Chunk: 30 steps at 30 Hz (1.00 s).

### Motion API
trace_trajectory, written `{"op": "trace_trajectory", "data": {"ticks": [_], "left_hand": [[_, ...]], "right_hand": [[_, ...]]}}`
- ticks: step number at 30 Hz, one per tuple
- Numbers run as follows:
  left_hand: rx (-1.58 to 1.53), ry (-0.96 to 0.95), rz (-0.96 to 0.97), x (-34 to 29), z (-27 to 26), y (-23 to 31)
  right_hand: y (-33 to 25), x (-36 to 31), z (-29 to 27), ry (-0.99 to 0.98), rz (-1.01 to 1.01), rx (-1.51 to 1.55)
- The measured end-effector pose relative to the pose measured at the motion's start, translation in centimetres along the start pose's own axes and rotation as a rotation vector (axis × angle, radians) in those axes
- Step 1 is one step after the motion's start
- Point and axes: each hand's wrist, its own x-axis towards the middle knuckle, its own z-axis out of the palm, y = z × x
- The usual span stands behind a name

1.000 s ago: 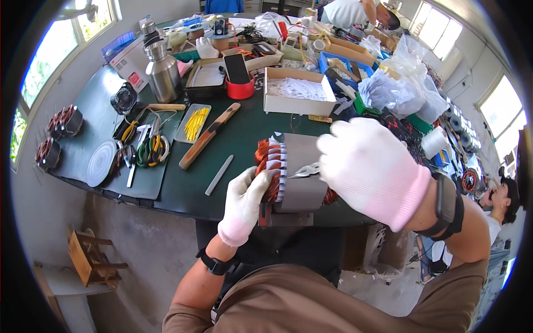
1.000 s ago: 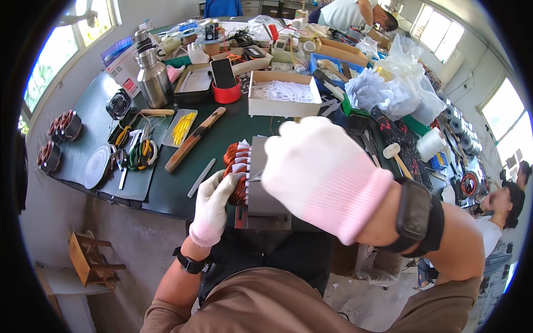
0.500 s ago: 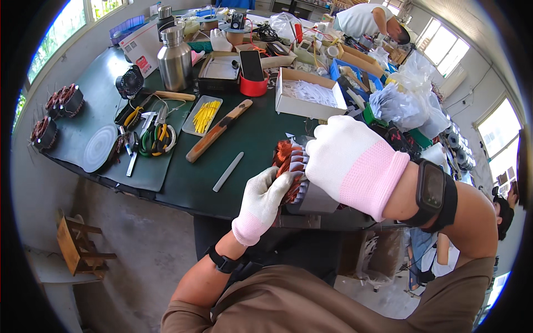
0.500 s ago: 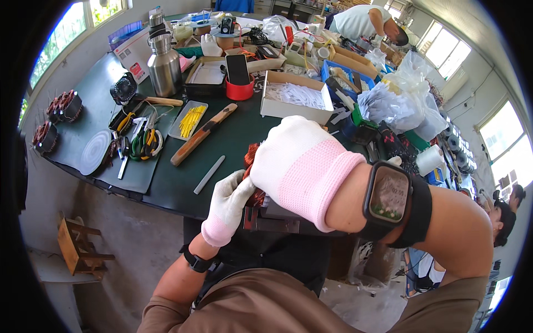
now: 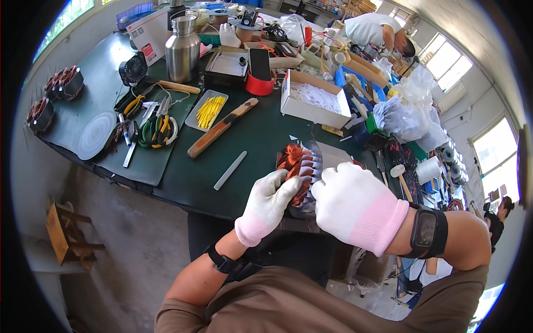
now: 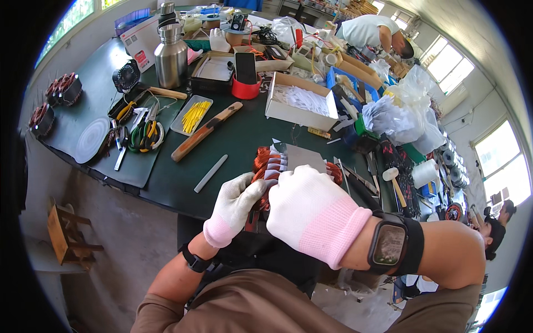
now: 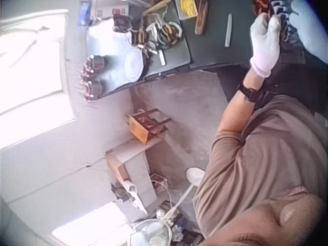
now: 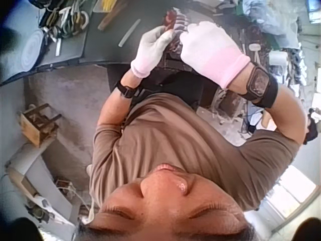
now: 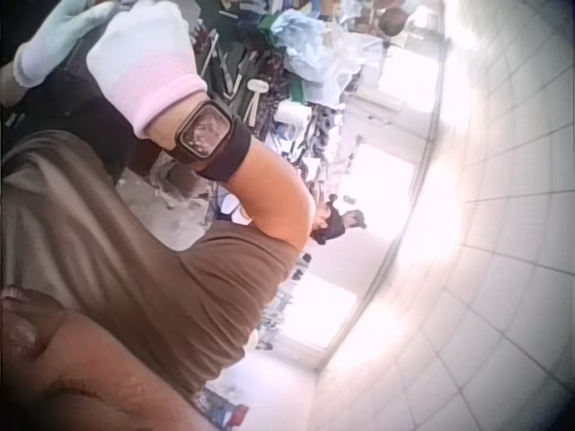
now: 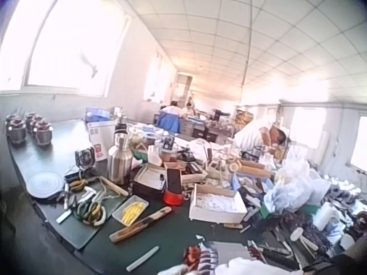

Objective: Assembling and inspecting a motor stator by inserting copper coils and using tools to secure them.

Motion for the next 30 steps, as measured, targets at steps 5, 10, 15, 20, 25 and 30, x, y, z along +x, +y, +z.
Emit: {"op": "trace_trajectory", "data": {"ticks": [5,10,15,20,25,30], "left_hand": [[-0.035,0.005,-0.011,0.0,0.2,0.0],[0.05,0.003,0.022,0.2,-0.2,0.0],[0.074,0.02,0.024,0.3,0.1,0.1],[0.073,0.03,0.046,0.2,0.1,0.3],[0.114,0.056,0.071,0.1,0.0,-0.4],[0.043,0.034,0.064,-0.1,0.2,-0.4]], "right_hand": [[2.1,-1.3,-0.4,0.185,0.106,-0.066],[1.8,-0.3,-1.2,0.157,0.147,-0.057],[1.2,0.5,-1.7,0.083,0.137,-0.055],[0.5,0.8,-1.2,0.145,0.191,-0.014],[0.5,1.0,-2.4,0.097,0.068,-0.071],[1.1,-0.7,-1.4,0.138,0.121,-0.061]]}}
